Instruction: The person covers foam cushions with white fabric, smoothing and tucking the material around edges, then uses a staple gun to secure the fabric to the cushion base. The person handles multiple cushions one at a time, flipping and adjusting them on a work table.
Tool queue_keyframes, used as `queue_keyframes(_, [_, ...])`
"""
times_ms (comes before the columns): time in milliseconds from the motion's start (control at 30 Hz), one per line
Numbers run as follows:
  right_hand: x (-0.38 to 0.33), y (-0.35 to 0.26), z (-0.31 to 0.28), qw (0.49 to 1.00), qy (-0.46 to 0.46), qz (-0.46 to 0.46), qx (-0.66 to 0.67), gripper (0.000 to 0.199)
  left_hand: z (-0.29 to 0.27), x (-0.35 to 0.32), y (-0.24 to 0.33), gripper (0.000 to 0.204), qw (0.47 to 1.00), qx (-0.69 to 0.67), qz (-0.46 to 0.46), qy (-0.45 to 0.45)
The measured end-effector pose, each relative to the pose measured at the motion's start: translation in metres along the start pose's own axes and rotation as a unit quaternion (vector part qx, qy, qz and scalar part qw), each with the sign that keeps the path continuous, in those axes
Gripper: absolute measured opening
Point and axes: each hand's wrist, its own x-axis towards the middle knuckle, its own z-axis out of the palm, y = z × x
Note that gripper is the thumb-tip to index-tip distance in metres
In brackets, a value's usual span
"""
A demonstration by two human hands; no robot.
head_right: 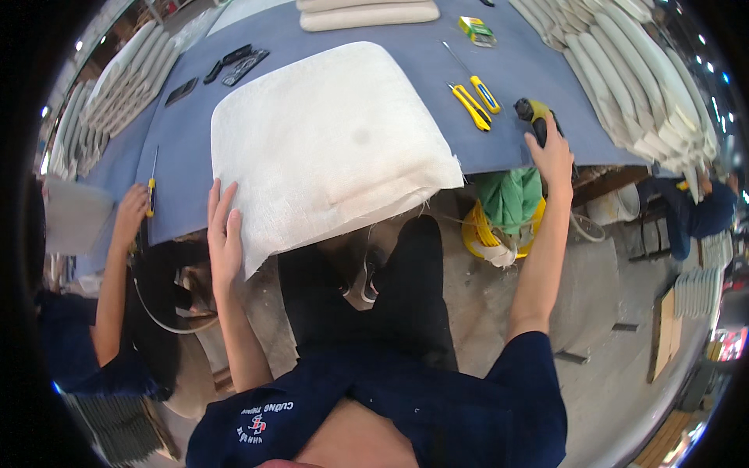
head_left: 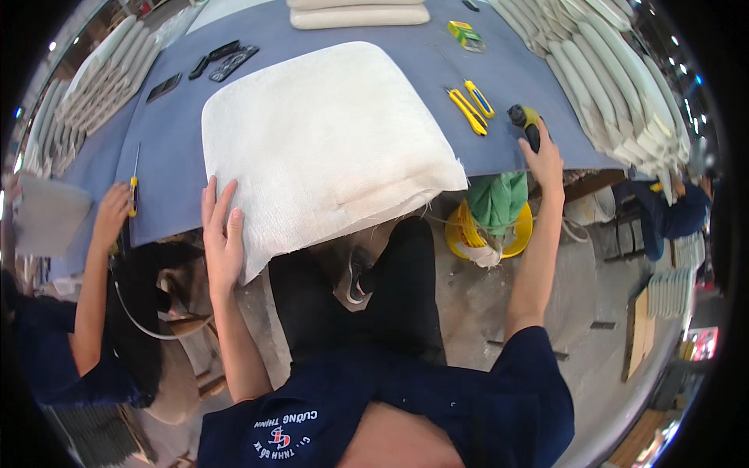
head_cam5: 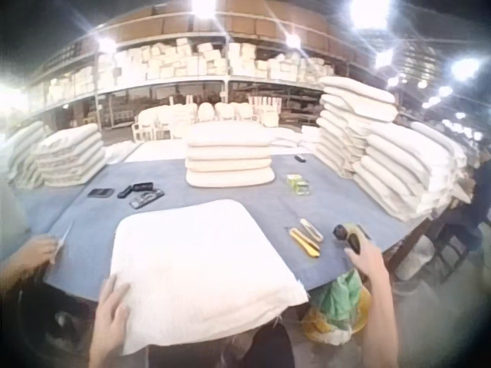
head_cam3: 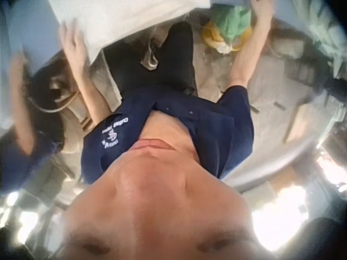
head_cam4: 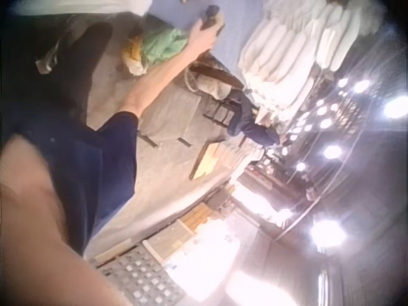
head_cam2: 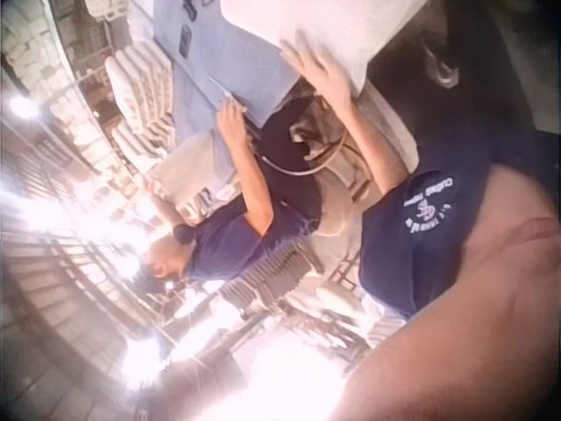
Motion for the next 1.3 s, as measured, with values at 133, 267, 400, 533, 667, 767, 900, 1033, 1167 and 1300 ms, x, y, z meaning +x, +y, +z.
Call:
queue_keyframes(133, [-0.058, -0.03, 0.047, 0.987, 0.125, -0.088, -0.054, 0.052, 0.025, -0.022, -0.011, 0.045, 0.981, -0.142, -0.026, 0.131])
queue_keyframes(267, [-0.189, -0.091, 0.063, 0.964, 0.113, -0.062, 0.231, 0.044, 0.035, -0.018, 0.011, 0.045, 0.973, -0.102, 0.001, 0.206])
queue_keyframes(400, [-0.29, -0.113, 0.087, 0.889, -0.041, 0.169, 0.423, 0.037, 0.068, -0.023, 0.034, 0.039, 0.975, -0.044, 0.094, 0.197])
queue_keyframes(533, [-0.279, -0.148, 0.078, 0.85, -0.174, 0.074, 0.492, 0.023, 0.096, -0.02, 0.029, 0.036, 0.985, -0.048, 0.109, 0.128])
queue_keyframes(667, [-0.22, -0.189, 0.031, 0.879, -0.149, -0.078, 0.447, 0.016, 0.075, -0.033, 0.013, 0.046, 0.964, -0.239, 0.075, 0.084])
queue_keyframes(767, [-0.204, -0.2, 0.001, 0.859, -0.1, -0.102, 0.491, 0.018, 0.071, -0.083, -0.003, 0.037, 0.943, -0.31, -0.049, 0.111])
queue_keyframes(900, [-0.224, -0.201, 0.0, 0.83, -0.074, -0.043, 0.55, 0.019, 0.058, -0.127, 0.016, 0.041, 0.859, -0.431, -0.223, -0.163])
queue_keyframes(1033, [-0.261, -0.203, 0.027, 0.798, -0.149, 0.077, 0.579, 0.021, 0.073, -0.107, 0.027, 0.047, 0.762, -0.587, -0.218, -0.169])
queue_keyframes(1167, [-0.279, -0.226, 0.017, 0.782, -0.222, 0.078, 0.577, 0.021, 0.067, -0.081, 0.033, 0.056, 0.761, -0.558, -0.288, -0.163])
queue_keyframes(1300, [-0.287, -0.238, 0.02, 0.725, -0.278, 0.06, 0.627, 0.02, 0.052, -0.09, 0.018, 0.048, 0.865, -0.404, -0.262, -0.141])
